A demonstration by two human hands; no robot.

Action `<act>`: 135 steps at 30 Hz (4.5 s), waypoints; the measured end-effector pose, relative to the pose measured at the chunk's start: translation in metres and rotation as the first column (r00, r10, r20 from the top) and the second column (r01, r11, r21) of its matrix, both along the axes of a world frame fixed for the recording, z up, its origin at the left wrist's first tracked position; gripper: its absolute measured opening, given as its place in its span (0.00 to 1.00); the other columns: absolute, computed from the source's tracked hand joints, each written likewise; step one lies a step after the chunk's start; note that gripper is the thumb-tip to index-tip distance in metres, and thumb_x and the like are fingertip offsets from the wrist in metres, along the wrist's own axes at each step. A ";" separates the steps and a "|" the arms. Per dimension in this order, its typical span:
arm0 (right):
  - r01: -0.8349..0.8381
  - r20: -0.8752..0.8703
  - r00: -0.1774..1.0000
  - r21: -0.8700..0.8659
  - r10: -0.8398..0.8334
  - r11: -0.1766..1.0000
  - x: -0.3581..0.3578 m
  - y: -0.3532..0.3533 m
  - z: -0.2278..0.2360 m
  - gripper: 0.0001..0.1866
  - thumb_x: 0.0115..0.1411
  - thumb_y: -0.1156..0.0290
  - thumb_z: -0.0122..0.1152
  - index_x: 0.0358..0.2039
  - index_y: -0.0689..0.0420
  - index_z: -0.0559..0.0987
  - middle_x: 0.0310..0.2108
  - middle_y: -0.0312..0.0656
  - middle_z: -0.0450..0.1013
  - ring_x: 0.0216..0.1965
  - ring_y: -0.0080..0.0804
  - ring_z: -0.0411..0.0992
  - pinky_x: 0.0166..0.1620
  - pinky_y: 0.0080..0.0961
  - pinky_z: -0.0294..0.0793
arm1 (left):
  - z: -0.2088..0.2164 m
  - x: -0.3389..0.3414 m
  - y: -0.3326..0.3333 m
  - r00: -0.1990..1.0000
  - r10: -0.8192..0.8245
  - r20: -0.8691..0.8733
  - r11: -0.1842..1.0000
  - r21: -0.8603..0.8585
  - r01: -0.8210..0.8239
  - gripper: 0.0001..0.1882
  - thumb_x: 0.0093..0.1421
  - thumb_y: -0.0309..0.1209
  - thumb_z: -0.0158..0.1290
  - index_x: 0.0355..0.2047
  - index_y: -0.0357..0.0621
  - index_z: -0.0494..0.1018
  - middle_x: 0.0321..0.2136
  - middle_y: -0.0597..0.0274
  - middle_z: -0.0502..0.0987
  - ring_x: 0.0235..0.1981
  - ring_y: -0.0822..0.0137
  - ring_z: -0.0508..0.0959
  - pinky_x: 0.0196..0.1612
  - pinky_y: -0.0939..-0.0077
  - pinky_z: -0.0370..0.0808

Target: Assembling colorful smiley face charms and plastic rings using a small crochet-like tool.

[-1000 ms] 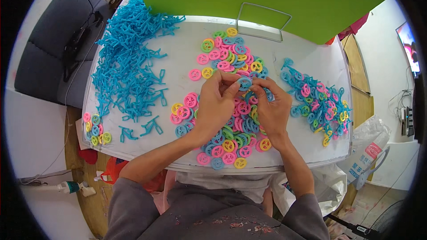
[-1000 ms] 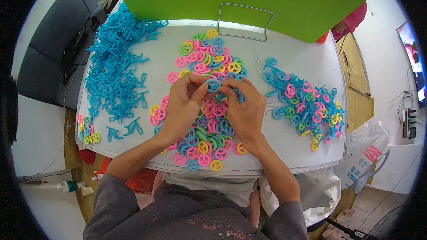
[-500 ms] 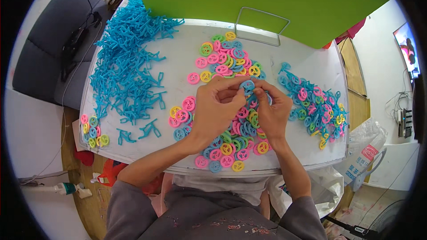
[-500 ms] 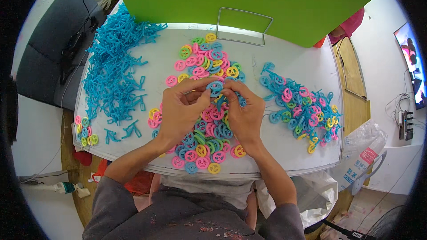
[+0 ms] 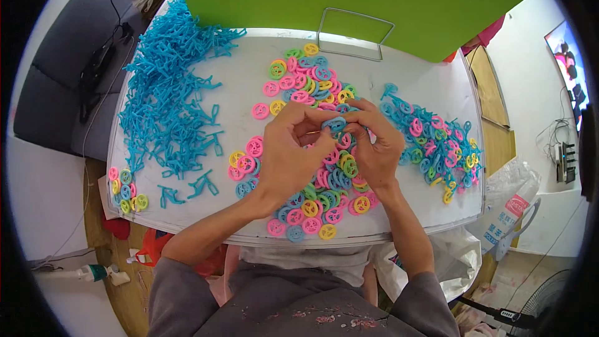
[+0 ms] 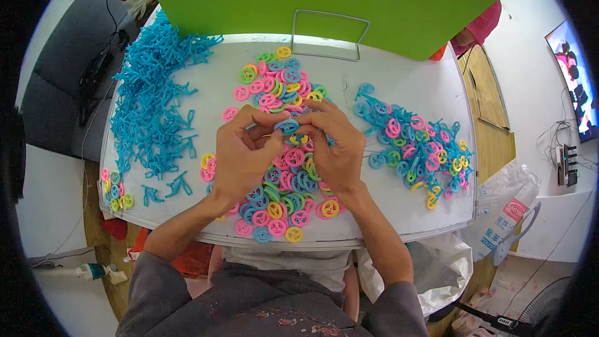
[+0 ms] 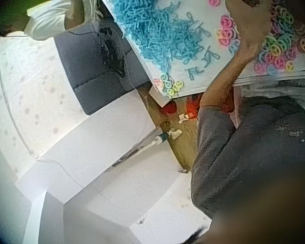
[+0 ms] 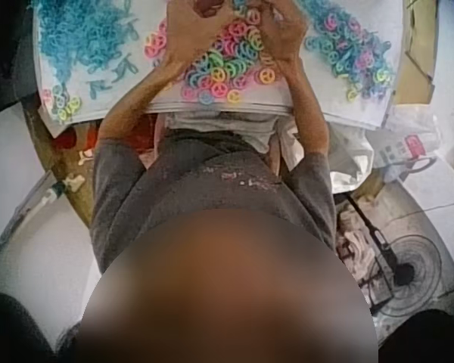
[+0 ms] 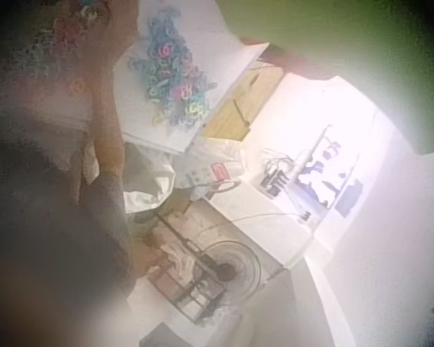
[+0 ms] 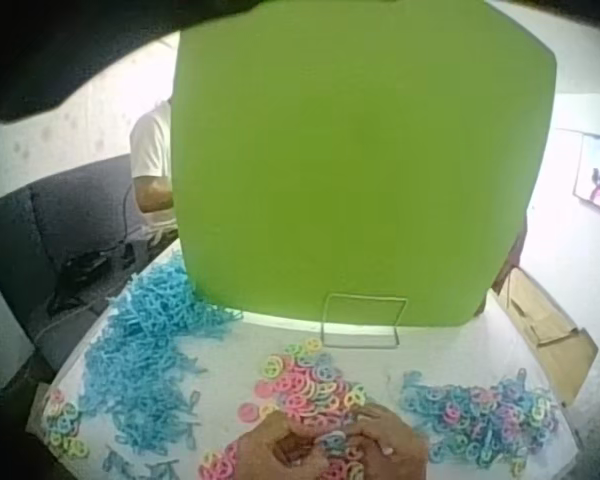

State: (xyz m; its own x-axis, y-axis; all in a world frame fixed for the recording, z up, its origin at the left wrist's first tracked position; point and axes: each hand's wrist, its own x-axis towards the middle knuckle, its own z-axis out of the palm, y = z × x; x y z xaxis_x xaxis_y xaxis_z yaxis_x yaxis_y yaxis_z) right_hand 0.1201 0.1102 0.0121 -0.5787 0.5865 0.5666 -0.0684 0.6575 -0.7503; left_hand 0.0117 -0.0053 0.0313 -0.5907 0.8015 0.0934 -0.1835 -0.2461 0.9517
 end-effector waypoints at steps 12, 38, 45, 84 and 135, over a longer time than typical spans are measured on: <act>0.154 0.082 0.986 -0.081 -0.148 0.985 -0.006 -0.015 0.000 0.06 0.56 0.75 0.62 0.32 0.64 0.80 0.25 0.39 0.77 0.30 0.25 0.74 0.45 0.26 0.71 | 0.005 -0.013 0.000 0.993 -0.033 0.109 0.981 -0.188 0.053 0.16 0.57 0.22 0.51 0.47 0.33 0.72 0.34 0.57 0.77 0.33 0.71 0.79 0.34 0.83 0.76; 0.054 0.167 0.986 -0.352 0.006 0.934 0.004 -0.009 0.005 0.07 0.58 0.75 0.60 0.32 0.66 0.79 0.28 0.39 0.77 0.31 0.21 0.72 0.39 0.20 0.70 | -0.005 -0.013 0.003 0.992 -0.124 0.018 0.986 -0.106 0.125 0.17 0.59 0.19 0.50 0.50 0.36 0.72 0.37 0.58 0.78 0.36 0.74 0.77 0.37 0.81 0.77; 0.017 0.056 0.998 -0.312 0.001 0.950 0.004 -0.012 0.002 0.06 0.59 0.75 0.59 0.34 0.65 0.78 0.30 0.38 0.75 0.35 0.21 0.70 0.41 0.19 0.69 | -0.002 -0.016 0.002 0.980 -0.176 0.093 0.981 -0.062 0.182 0.19 0.59 0.23 0.52 0.52 0.36 0.70 0.42 0.57 0.77 0.40 0.71 0.77 0.43 0.78 0.76; 0.013 -0.035 0.999 -0.354 -0.027 0.935 0.003 -0.016 0.003 0.06 0.59 0.76 0.59 0.36 0.65 0.77 0.31 0.37 0.74 0.35 0.20 0.70 0.40 0.18 0.69 | 0.008 -0.013 0.001 0.980 -0.198 0.025 0.980 0.039 0.197 0.16 0.59 0.21 0.52 0.49 0.37 0.72 0.41 0.59 0.77 0.42 0.72 0.76 0.45 0.78 0.74; -0.012 0.149 0.988 0.289 -0.033 0.957 0.005 0.003 0.010 0.08 0.44 0.79 0.68 0.28 0.59 0.81 0.25 0.42 0.76 0.29 0.36 0.74 0.36 0.30 0.70 | -0.013 -0.021 0.004 0.985 -0.118 0.126 0.978 -0.155 0.137 0.12 0.62 0.27 0.51 0.45 0.34 0.72 0.38 0.59 0.76 0.36 0.69 0.79 0.39 0.78 0.79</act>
